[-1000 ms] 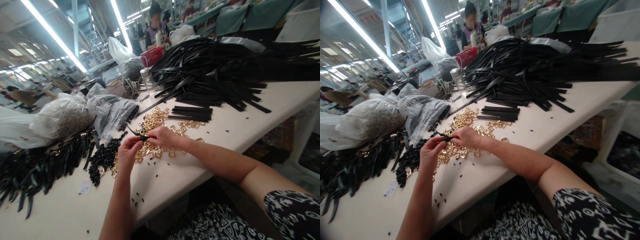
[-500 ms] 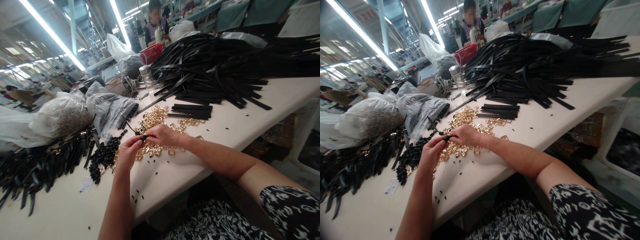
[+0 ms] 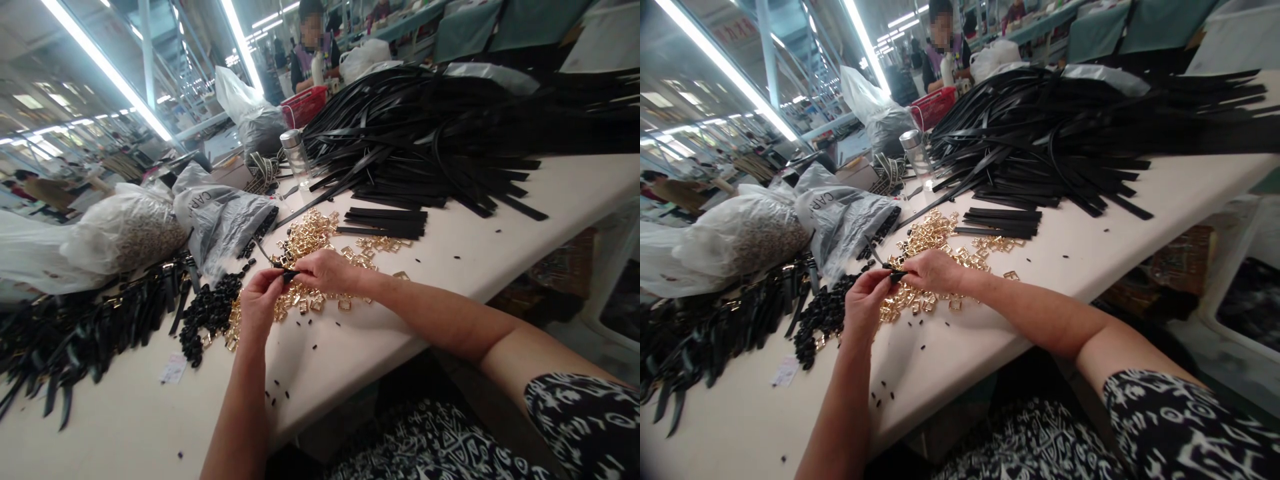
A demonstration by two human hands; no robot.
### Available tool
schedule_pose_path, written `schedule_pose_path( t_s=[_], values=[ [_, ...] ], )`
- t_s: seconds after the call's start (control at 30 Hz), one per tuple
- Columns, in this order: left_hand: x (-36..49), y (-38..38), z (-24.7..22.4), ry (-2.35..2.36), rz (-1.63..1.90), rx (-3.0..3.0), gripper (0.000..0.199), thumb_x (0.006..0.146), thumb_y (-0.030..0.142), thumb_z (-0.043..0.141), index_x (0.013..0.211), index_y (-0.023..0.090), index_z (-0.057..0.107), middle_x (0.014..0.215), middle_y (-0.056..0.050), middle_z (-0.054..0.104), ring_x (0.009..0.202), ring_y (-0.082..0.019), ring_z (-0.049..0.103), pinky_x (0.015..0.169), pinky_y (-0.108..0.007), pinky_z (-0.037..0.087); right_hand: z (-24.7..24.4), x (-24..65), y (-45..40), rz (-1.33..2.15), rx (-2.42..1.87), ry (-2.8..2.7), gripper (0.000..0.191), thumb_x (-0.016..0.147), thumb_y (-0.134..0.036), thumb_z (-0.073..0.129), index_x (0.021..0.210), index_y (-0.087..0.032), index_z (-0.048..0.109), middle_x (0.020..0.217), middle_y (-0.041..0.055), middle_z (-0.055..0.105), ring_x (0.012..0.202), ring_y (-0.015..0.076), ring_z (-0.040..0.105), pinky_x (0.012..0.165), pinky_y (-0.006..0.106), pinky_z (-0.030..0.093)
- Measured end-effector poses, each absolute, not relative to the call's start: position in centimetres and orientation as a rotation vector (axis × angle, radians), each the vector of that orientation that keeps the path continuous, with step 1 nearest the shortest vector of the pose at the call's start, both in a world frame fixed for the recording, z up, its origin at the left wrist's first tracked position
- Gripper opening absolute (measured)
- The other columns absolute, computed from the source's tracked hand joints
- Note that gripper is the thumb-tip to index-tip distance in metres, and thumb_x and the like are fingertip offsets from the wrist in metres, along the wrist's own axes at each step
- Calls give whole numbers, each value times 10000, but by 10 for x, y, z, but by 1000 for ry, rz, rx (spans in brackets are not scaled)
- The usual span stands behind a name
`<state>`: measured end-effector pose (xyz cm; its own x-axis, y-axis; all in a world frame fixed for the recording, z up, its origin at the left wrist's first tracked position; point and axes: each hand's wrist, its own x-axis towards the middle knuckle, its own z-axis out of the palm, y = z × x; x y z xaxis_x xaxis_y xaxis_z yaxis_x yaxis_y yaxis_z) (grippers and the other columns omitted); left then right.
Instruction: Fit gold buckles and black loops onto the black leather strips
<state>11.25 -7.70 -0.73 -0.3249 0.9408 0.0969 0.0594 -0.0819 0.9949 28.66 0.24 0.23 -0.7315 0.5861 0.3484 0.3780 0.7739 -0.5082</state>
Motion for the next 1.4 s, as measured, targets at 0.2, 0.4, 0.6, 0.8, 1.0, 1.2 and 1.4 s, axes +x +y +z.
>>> schedule_pose_path(
  t_s=[0.2, 0.4, 0.6, 0.8, 1.0, 1.2, 1.4],
  values=[
    [118, -78, -6, 1412, 1537, 1150, 275, 649, 308, 807, 868, 167, 719, 835, -49, 733, 721, -146, 676, 735, -290, 546, 4, 285, 2, 637, -819, -2415, 196, 885, -269, 566, 773, -142, 665, 683, 21, 623, 591, 106, 450, 558, 230, 247],
    [115, -75, -11, 1471, 1523, 1213, 269, 661, 308, 793, 880, 164, 734, 856, -55, 725, 741, -144, 667, 729, -275, 539, -1, 281, 1, 931, -726, -2335, 159, 870, -160, 565, 750, -133, 666, 630, -8, 619, 576, 86, 514, 583, 201, 333],
    [116, -76, -16, 1476, 1561, 1284, 246, 661, 274, 795, 881, 176, 742, 862, -47, 708, 776, -140, 659, 735, -253, 532, -10, 277, 4, 1217, -750, -2181, 139, 846, -103, 535, 808, -120, 668, 662, 3, 672, 582, 93, 604, 577, 194, 410],
    [121, -73, -18, 1455, 1709, 1172, 267, 640, 280, 809, 873, 169, 738, 836, -40, 718, 724, -140, 668, 718, -273, 551, -6, 275, -2, 1415, -725, -2003, 126, 855, -171, 557, 807, -115, 659, 653, 4, 659, 572, 98, 629, 547, 192, 465],
    [121, -70, -22, 1319, 1725, 999, 247, 625, 267, 822, 832, 171, 727, 788, -29, 731, 672, -117, 665, 672, -240, 543, -8, 272, -6, 1561, -705, -1882, 124, 854, -203, 555, 815, -131, 649, 652, -5, 665, 570, 99, 635, 541, 195, 488],
    [123, -71, -18, 1372, 1637, 1066, 253, 586, 265, 837, 778, 159, 709, 789, -38, 736, 686, -147, 678, 688, -288, 564, -10, 273, -4, 1361, -728, -2040, 134, 835, -116, 535, 749, -122, 638, 617, -17, 644, 557, 79, 590, 542, 182, 427],
    [119, -72, -20, 1433, 1613, 1178, 270, 594, 286, 834, 803, 161, 717, 757, -30, 719, 671, -145, 665, 674, -281, 554, -4, 277, -5, 1323, -668, -2135, 174, 805, -64, 494, 814, -120, 659, 687, -9, 661, 612, 83, 581, 560, 182, 403]
  ],
)
